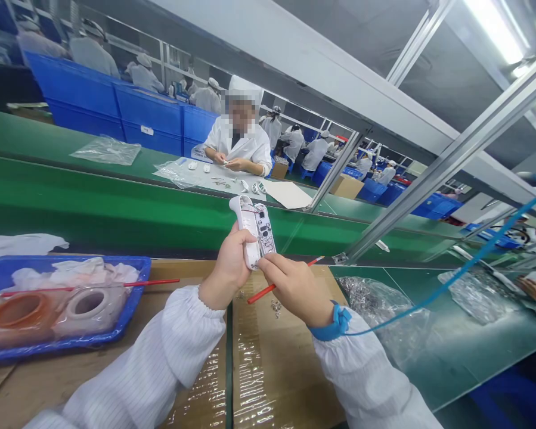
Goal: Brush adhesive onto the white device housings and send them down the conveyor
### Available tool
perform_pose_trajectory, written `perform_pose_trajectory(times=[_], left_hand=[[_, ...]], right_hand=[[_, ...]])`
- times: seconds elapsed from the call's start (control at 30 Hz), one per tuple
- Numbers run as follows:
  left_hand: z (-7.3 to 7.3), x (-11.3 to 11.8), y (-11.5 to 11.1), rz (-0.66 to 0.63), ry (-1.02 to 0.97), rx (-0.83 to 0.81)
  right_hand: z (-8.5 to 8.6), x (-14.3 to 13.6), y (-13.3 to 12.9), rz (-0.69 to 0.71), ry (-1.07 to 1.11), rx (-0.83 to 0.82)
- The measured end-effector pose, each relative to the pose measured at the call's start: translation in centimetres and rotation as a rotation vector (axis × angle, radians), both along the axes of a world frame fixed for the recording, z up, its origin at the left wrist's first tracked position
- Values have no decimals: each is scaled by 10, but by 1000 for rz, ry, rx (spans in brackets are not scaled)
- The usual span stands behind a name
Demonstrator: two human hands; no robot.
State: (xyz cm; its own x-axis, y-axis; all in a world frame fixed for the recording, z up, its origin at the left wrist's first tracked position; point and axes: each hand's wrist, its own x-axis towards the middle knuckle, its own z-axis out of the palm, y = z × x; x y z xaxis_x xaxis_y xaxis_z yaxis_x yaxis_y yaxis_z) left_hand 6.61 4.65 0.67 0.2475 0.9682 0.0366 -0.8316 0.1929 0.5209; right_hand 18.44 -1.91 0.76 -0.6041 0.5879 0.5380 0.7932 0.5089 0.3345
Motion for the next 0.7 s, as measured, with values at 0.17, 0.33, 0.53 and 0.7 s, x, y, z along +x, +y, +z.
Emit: perform_pose_trajectory(times=[0.17,0.33,0.53,0.7], left_hand=[[-4,8,2,111,24,-45],[-7,14,7,130,60,-87],[-10,17,2,60,36,-92],[-12,18,-1,134,38,-33]], right_hand=[[-13,-13,-3,-38,-13,110],[-20,-10,1,-141,-6,61],[-21,5,5,-75,127,9],[-28,4,0,-19,101,67]])
